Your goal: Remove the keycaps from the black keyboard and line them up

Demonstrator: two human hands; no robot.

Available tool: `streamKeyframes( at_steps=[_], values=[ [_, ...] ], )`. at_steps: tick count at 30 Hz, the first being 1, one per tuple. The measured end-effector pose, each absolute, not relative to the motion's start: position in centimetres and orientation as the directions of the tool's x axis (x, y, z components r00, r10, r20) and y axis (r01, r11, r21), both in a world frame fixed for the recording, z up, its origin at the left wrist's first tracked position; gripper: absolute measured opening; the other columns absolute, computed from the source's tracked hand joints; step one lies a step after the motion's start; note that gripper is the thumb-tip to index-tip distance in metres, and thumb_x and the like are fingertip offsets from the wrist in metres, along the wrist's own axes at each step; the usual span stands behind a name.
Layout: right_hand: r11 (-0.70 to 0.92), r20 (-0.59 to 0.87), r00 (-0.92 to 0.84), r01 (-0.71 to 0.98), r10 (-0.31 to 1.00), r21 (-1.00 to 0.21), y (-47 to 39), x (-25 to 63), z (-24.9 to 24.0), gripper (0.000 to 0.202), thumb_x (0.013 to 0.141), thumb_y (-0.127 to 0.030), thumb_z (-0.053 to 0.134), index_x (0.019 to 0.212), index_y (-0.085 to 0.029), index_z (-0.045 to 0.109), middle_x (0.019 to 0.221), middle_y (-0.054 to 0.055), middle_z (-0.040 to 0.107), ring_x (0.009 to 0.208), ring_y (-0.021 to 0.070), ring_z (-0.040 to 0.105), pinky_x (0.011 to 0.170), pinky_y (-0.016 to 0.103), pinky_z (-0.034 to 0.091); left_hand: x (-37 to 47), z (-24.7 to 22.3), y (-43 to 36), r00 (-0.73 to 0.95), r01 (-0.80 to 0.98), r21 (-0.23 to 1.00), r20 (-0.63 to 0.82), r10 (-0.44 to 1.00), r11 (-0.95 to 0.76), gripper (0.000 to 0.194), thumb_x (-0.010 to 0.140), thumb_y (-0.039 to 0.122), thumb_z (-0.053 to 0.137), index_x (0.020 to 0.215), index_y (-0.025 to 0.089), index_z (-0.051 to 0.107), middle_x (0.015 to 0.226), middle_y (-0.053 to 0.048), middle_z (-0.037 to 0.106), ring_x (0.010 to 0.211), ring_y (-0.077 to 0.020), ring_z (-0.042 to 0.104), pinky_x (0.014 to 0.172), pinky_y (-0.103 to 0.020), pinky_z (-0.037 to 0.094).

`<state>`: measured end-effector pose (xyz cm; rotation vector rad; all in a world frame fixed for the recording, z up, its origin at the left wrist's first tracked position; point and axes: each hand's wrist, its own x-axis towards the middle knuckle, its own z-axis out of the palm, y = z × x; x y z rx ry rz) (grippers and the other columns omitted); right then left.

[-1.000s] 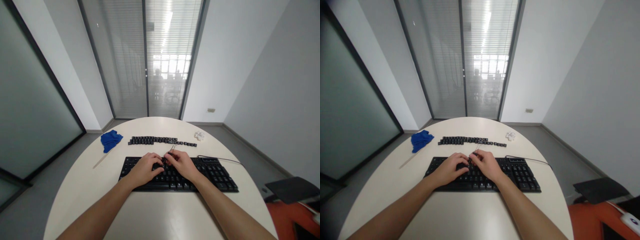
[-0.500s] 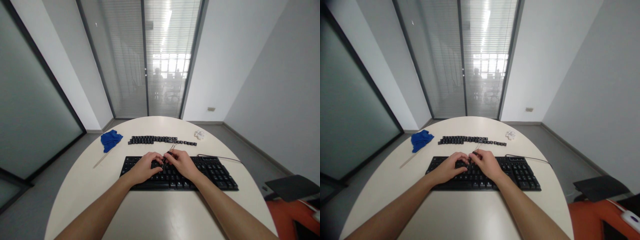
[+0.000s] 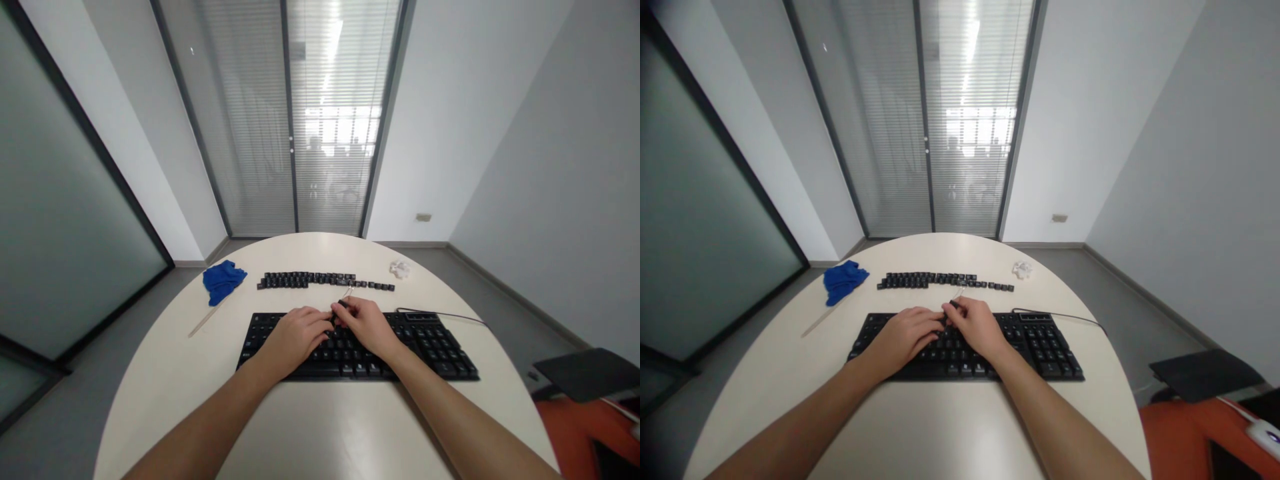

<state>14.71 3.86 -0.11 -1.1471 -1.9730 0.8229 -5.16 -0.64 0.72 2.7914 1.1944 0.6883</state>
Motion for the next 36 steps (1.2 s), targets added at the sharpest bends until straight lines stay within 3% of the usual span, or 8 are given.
streamKeyframes(
  at_steps=[5, 14, 19, 24, 28, 36],
  values=[
    [0.400, 0.255, -0.350, 0.451, 0.901, -0.798, 4.0, 14.7, -0.1, 0.035, 0.092, -0.048, 0.054, 0.076, -0.019, 0.065, 0.067, 0.003, 0.071, 0.061, 0.0182, 0.064, 0.062, 0.027, 0.045, -5.1, 0.9, -0.9, 0.622, 0.676, 0.122, 0.435, 0.651, -0.727, 0.017, 0.095, 0.025, 0.053, 0.107, 0.022, 0.065, 0.119, -0.006, 0.065, 0.109, -0.0220, 0.057, 0.092, -0.039, 0.050],
    [0.379, 0.294, -0.251, 0.438, 0.922, -0.816, 3.9, 14.9, 0.2, 0.028, 0.091, -0.045, 0.055, 0.095, -0.019, 0.064, 0.063, 0.000, 0.066, 0.058, 0.0172, 0.061, 0.061, 0.028, 0.044, -5.3, 0.7, -0.5, 0.448, 0.722, 0.292, 0.493, 0.745, -0.628, 0.015, 0.094, 0.021, 0.055, 0.106, 0.020, 0.063, 0.104, -0.005, 0.067, 0.099, -0.0205, 0.059, 0.091, -0.037, 0.050],
    [0.391, 0.348, -0.181, 0.488, 0.920, -0.781, 3.9, 15.5, 0.7, 0.029, 0.091, -0.047, 0.053, 0.090, -0.019, 0.063, 0.055, -0.003, 0.057, 0.056, 0.0165, 0.057, 0.058, 0.027, 0.040, -5.9, 0.8, -0.1, 0.343, 0.783, 0.311, 0.507, 0.791, -0.539, 0.019, 0.093, 0.021, 0.054, 0.109, 0.023, 0.065, 0.108, -0.004, 0.066, 0.104, -0.0202, 0.058, 0.094, -0.035, 0.049],
    [0.356, 0.330, -0.142, 0.485, 0.933, -0.799, 4.1, 16.4, 1.2, 0.039, 0.094, -0.053, 0.044, 0.082, -0.020, 0.060, 0.053, -0.002, 0.056, 0.055, 0.0169, 0.055, 0.058, 0.028, 0.040, -6.7, 1.7, 1.0, 0.167, 0.846, 0.376, 0.487, 0.857, -0.379, 0.019, 0.092, 0.023, 0.055, 0.107, 0.024, 0.066, 0.111, -0.002, 0.068, 0.104, -0.0204, 0.060, 0.093, -0.034, 0.049],
    [0.356, 0.328, -0.145, 0.487, 0.933, -0.798, 4.2, 16.6, 1.0, 0.041, 0.094, -0.055, 0.043, 0.080, -0.020, 0.059, 0.053, -0.002, 0.056, 0.055, 0.0172, 0.055, 0.057, 0.028, 0.039, -6.9, 2.3, 3.1, 0.147, 0.885, 0.333, 0.462, 0.875, -0.324, 0.020, 0.091, 0.024, 0.057, 0.108, 0.023, 0.067, 0.110, -0.002, 0.070, 0.103, -0.0208, 0.061, 0.092, -0.034, 0.049],
    [0.356, 0.318, -0.163, 0.507, 0.934, -0.785, 4.1, 16.7, 0.9, 0.040, 0.094, -0.054, 0.043, 0.081, -0.020, 0.060, 0.052, -0.002, 0.055, 0.053, 0.0167, 0.054, 0.056, 0.027, 0.038, -5.9, 2.9, 7.3, 0.252, 0.936, 0.123, 0.416, 0.874, -0.329, 0.018, 0.091, 0.025, 0.058, 0.106, 0.024, 0.067, 0.109, -0.004, 0.068, 0.107, -0.0223, 0.055, 0.088, -0.033, 0.048]
  ],
)
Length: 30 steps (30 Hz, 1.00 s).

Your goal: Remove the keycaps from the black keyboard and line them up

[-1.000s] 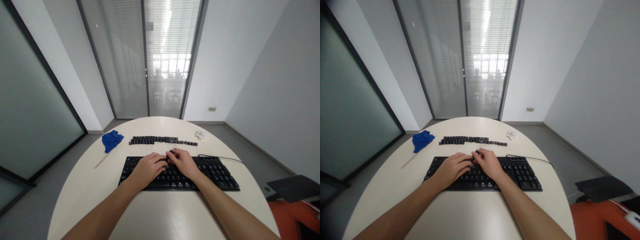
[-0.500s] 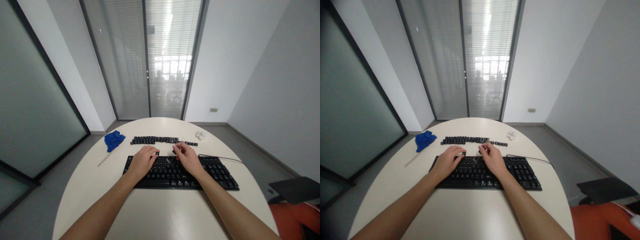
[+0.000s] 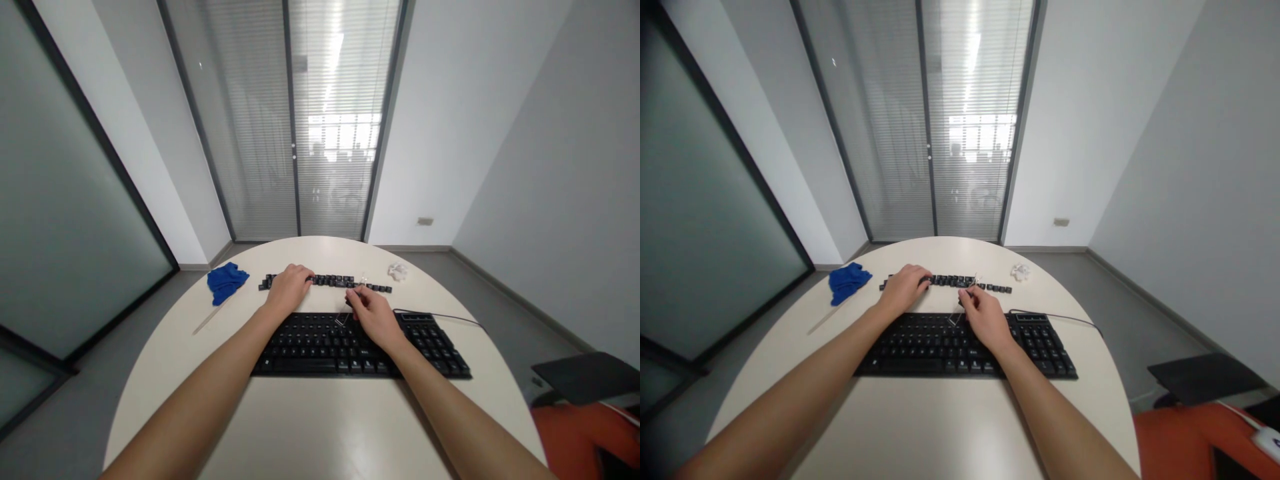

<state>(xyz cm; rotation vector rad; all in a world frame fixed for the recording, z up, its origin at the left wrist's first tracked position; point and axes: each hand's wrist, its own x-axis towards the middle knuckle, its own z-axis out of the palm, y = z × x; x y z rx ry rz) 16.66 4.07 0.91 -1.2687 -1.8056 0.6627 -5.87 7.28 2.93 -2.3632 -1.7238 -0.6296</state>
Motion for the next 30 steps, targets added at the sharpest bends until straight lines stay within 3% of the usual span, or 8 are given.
streamKeyframes(
  at_steps=[14, 30],
  values=[
    [0.404, 0.355, -0.201, 0.561, 0.913, -0.722, 3.8, 16.6, 1.1, 0.038, 0.095, -0.050, 0.044, 0.077, -0.020, 0.058, 0.058, 0.000, 0.058, 0.058, 0.0179, 0.055, 0.057, 0.027, 0.038, -5.3, 0.0, 9.4, 0.311, 0.919, 0.096, 0.421, 0.852, -0.383, 0.016, 0.087, 0.021, 0.061, 0.101, 0.021, 0.070, 0.107, -0.008, 0.063, 0.108, -0.0250, 0.050, 0.098, -0.038, 0.043],
    [0.395, 0.337, -0.210, 0.559, 0.918, -0.729, 3.7, 16.6, 1.2, 0.037, 0.095, -0.050, 0.044, 0.078, -0.020, 0.058, 0.059, -0.001, 0.058, 0.058, 0.0171, 0.055, 0.057, 0.027, 0.038, -5.6, -0.7, 9.6, 0.291, 0.923, 0.116, 0.412, 0.863, -0.366, 0.016, 0.084, 0.019, 0.064, 0.099, 0.020, 0.069, 0.108, -0.009, 0.061, 0.107, -0.0246, 0.049, 0.098, -0.039, 0.043]
  ],
)
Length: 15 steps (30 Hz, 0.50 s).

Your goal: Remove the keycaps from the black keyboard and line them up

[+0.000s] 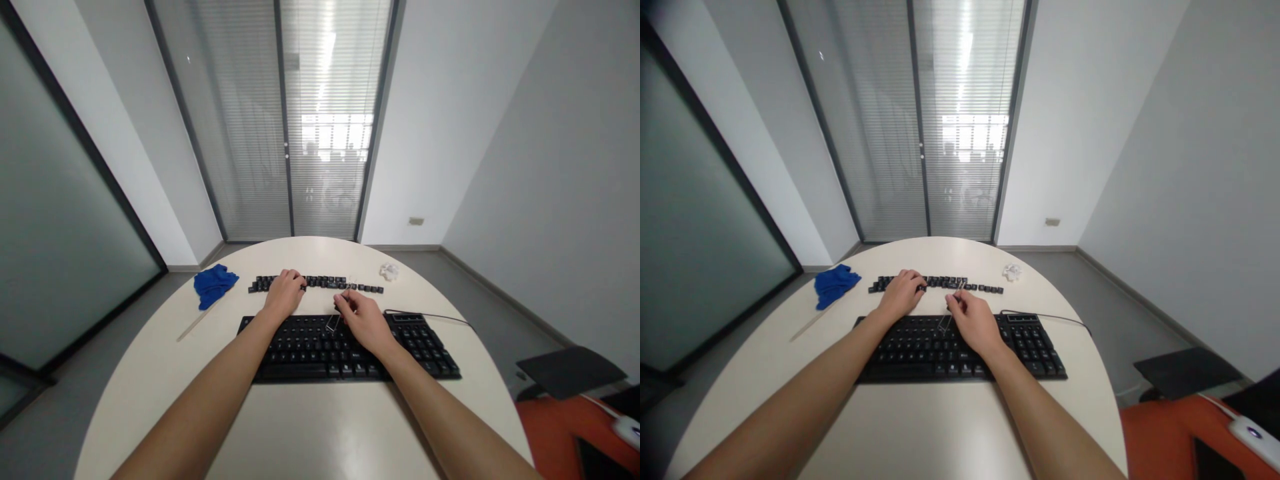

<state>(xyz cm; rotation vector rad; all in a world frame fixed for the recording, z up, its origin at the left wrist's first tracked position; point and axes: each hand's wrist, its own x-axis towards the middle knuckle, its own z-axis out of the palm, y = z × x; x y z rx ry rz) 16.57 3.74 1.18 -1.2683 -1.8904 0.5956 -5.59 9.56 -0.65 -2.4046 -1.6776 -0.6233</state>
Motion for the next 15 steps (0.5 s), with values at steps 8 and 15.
streamKeyframes(
  at_steps=[8, 15],
  values=[
    [0.408, 0.351, -0.212, 0.551, 0.912, -0.728, 3.69, 16.59, 1.05, 0.037, 0.095, -0.051, 0.044, 0.077, -0.021, 0.057, 0.058, -0.001, 0.058, 0.057, 0.0170, 0.055, 0.057, 0.027, 0.038, -5.56, -0.52, 9.21, 0.261, 0.934, 0.124, 0.404, 0.877, -0.335, 0.016, 0.085, 0.020, 0.063, 0.100, 0.019, 0.068, 0.108, -0.010, 0.061, 0.108, -0.0263, 0.050, 0.097, -0.040, 0.044],
    [0.414, 0.353, -0.219, 0.559, 0.910, -0.719, 3.71, 16.58, 1.08, 0.037, 0.095, -0.050, 0.044, 0.076, -0.021, 0.057, 0.059, -0.001, 0.059, 0.057, 0.0168, 0.055, 0.058, 0.027, 0.039, -5.31, 0.23, 8.81, 0.256, 0.937, 0.120, 0.402, 0.879, -0.328, 0.019, 0.085, 0.020, 0.063, 0.104, 0.019, 0.066, 0.110, -0.008, 0.061, 0.110, -0.0248, 0.050, 0.098, -0.038, 0.044]
  ],
)
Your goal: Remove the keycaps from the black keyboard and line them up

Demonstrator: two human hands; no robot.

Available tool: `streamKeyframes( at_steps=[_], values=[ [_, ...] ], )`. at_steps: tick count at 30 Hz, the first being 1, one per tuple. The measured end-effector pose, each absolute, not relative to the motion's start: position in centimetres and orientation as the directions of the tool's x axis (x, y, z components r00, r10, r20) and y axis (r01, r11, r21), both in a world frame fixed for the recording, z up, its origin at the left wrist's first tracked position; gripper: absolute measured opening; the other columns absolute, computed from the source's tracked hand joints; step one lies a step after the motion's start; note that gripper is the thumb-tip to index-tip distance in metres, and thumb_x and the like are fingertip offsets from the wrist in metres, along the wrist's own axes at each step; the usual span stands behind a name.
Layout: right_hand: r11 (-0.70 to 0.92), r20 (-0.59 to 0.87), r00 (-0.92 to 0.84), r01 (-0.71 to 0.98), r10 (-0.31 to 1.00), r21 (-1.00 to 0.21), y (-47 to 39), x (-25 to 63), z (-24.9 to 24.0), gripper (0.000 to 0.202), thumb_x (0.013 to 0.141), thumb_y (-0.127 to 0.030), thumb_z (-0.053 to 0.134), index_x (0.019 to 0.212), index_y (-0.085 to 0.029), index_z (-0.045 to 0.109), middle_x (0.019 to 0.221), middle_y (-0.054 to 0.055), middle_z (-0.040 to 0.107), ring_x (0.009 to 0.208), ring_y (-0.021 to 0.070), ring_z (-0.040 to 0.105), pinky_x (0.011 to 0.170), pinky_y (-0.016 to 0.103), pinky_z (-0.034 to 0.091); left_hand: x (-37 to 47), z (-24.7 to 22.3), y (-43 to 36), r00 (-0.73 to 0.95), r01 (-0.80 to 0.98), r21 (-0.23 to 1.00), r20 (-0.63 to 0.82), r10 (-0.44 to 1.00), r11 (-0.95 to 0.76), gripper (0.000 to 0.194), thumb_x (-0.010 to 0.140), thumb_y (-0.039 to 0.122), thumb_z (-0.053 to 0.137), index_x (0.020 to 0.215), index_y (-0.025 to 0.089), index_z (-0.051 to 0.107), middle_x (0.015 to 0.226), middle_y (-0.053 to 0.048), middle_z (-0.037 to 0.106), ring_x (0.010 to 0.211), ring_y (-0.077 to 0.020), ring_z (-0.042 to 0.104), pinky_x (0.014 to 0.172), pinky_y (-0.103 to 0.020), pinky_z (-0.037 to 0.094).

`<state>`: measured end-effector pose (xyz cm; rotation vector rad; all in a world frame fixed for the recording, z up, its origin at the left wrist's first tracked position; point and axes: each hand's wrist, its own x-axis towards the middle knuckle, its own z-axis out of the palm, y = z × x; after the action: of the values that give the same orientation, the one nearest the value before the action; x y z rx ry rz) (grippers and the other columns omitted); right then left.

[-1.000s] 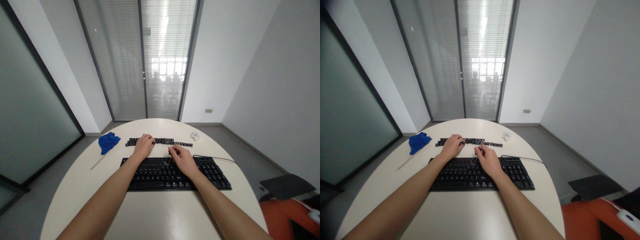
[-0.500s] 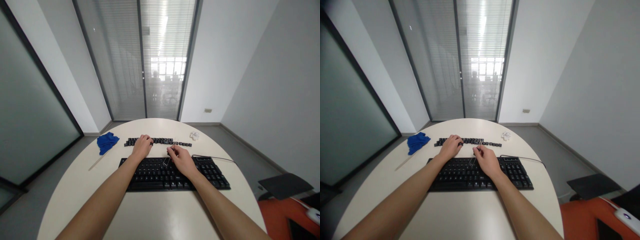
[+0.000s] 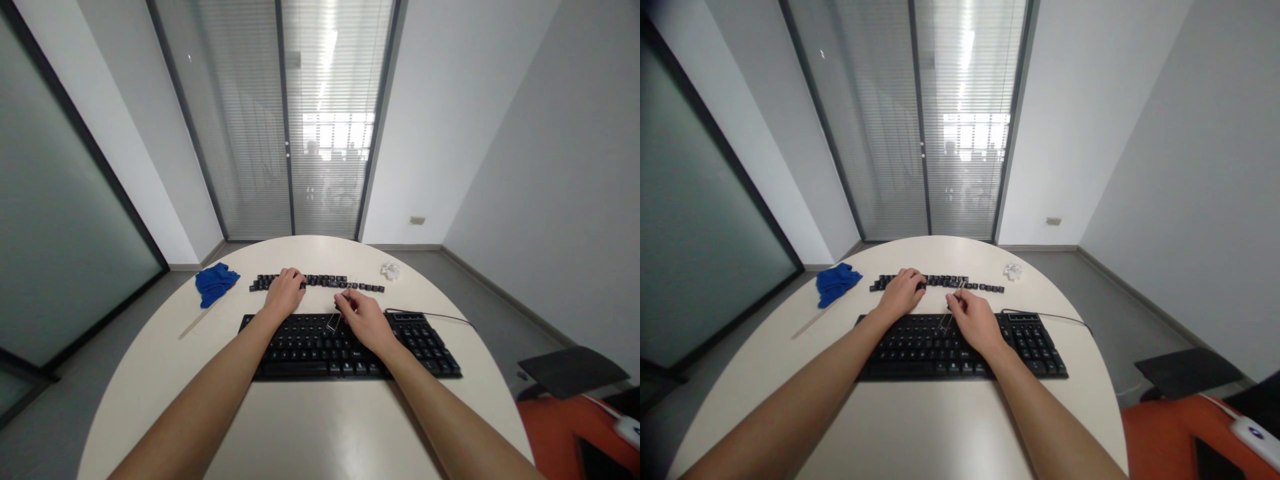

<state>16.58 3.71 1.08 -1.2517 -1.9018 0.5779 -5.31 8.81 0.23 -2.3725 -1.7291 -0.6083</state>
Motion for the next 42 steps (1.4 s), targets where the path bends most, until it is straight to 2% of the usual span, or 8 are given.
streamKeyframes(
  at_steps=[5, 10, 13, 16, 25, 29, 34, 42],
  values=[
    [0.456, 0.354, -0.287, 0.549, 0.890, -0.701, 3.5, 16.5, 1.5, 0.035, 0.095, -0.047, 0.046, 0.077, -0.020, 0.060, 0.060, 0.000, 0.060, 0.058, 0.0167, 0.055, 0.058, 0.026, 0.040, -4.5, 0.7, 7.1, 0.264, 0.921, 0.165, 0.403, 0.876, -0.354, 0.023, 0.085, 0.023, 0.063, 0.107, 0.017, 0.064, 0.110, -0.009, 0.061, 0.108, -0.0258, 0.052, 0.098, -0.039, 0.044],
    [0.508, 0.359, -0.370, 0.487, 0.857, -0.710, 3.1, 16.3, 1.9, 0.031, 0.094, -0.046, 0.049, 0.084, -0.021, 0.064, 0.066, 0.000, 0.063, 0.061, 0.0168, 0.058, 0.060, 0.026, 0.043, -3.4, -0.5, 4.0, 0.272, 0.863, 0.329, 0.334, 0.902, -0.382, 0.022, 0.089, 0.025, 0.057, 0.110, 0.019, 0.061, 0.111, -0.009, 0.063, 0.108, -0.0257, 0.056, 0.094, -0.039, 0.048],
    [0.522, 0.354, -0.407, 0.446, 0.842, -0.727, 3.0, 16.2, 1.8, 0.031, 0.094, -0.046, 0.050, 0.086, -0.021, 0.065, 0.068, 0.001, 0.064, 0.064, 0.0172, 0.060, 0.062, 0.026, 0.044, -3.3, -0.9, 2.7, 0.305, 0.783, 0.448, 0.328, 0.894, -0.432, 0.019, 0.093, 0.024, 0.050, 0.107, 0.018, 0.062, 0.106, -0.008, 0.066, 0.102, -0.0234, 0.060, 0.091, -0.038, 0.049],
    [0.532, 0.355, -0.428, 0.430, 0.831, -0.729, 2.9, 15.9, 1.7, 0.032, 0.094, -0.047, 0.049, 0.085, -0.021, 0.066, 0.068, 0.001, 0.065, 0.065, 0.0173, 0.060, 0.065, 0.026, 0.044, -3.5, -0.9, 2.2, 0.331, 0.721, 0.504, 0.354, 0.875, -0.476, 0.019, 0.093, 0.020, 0.048, 0.105, 0.018, 0.063, 0.103, -0.007, 0.067, 0.099, -0.0218, 0.061, 0.091, -0.037, 0.049],
    [0.601, 0.325, -0.538, 0.481, 0.777, -0.639, 2.5, 15.5, 2.0, 0.036, 0.094, -0.048, 0.050, 0.079, -0.020, 0.065, 0.071, 0.001, 0.065, 0.066, 0.0169, 0.056, 0.064, 0.026, 0.040, -3.6, -0.7, 2.1, 0.333, 0.711, 0.511, 0.358, 0.872, -0.482, 0.023, 0.094, 0.014, 0.043, 0.101, 0.019, 0.064, 0.101, -0.006, 0.068, 0.099, -0.0214, 0.060, 0.091, -0.036, 0.048],
    [0.574, 0.346, -0.475, 0.514, 0.809, -0.637, 3.0, 15.9, 1.8, 0.038, 0.092, -0.050, 0.052, 0.072, -0.019, 0.061, 0.062, 0.000, 0.058, 0.060, 0.0154, 0.052, 0.058, 0.026, 0.038, -4.0, -0.3, 2.2, 0.415, 0.692, 0.480, 0.346, 0.841, -0.539, 0.022, 0.095, 0.017, 0.044, 0.099, 0.018, 0.065, 0.100, -0.006, 0.067, 0.096, -0.0213, 0.059, 0.092, -0.037, 0.047],
    [0.563, 0.334, -0.473, 0.515, 0.815, -0.646, 3.5, 16.3, 1.6, 0.036, 0.091, -0.046, 0.055, 0.067, -0.019, 0.055, 0.059, -0.002, 0.051, 0.057, 0.0134, 0.048, 0.055, 0.025, 0.035, -4.8, 0.2, 1.8, 0.516, 0.628, 0.484, 0.328, 0.791, -0.610, 0.021, 0.095, 0.023, 0.049, 0.109, 0.019, 0.064, 0.107, -0.007, 0.065, 0.101, -0.0216, 0.058, 0.096, -0.039, 0.046],
    [0.576, 0.279, -0.578, 0.429, 0.767, -0.696, 3.7, 17.2, 1.8, 0.032, 0.093, -0.042, 0.054, 0.075, -0.017, 0.061, 0.067, 0.000, 0.058, 0.058, 0.0125, 0.049, 0.055, 0.025, 0.037, -4.6, 0.4, 1.1, 0.583, 0.566, 0.487, 0.335, 0.740, -0.666, 0.018, 0.089, 0.031, 0.062, 0.103, 0.021, 0.068, 0.117, -0.008, 0.062, 0.112, -0.0229, 0.055, 0.102, -0.040, 0.042]
  ],
)
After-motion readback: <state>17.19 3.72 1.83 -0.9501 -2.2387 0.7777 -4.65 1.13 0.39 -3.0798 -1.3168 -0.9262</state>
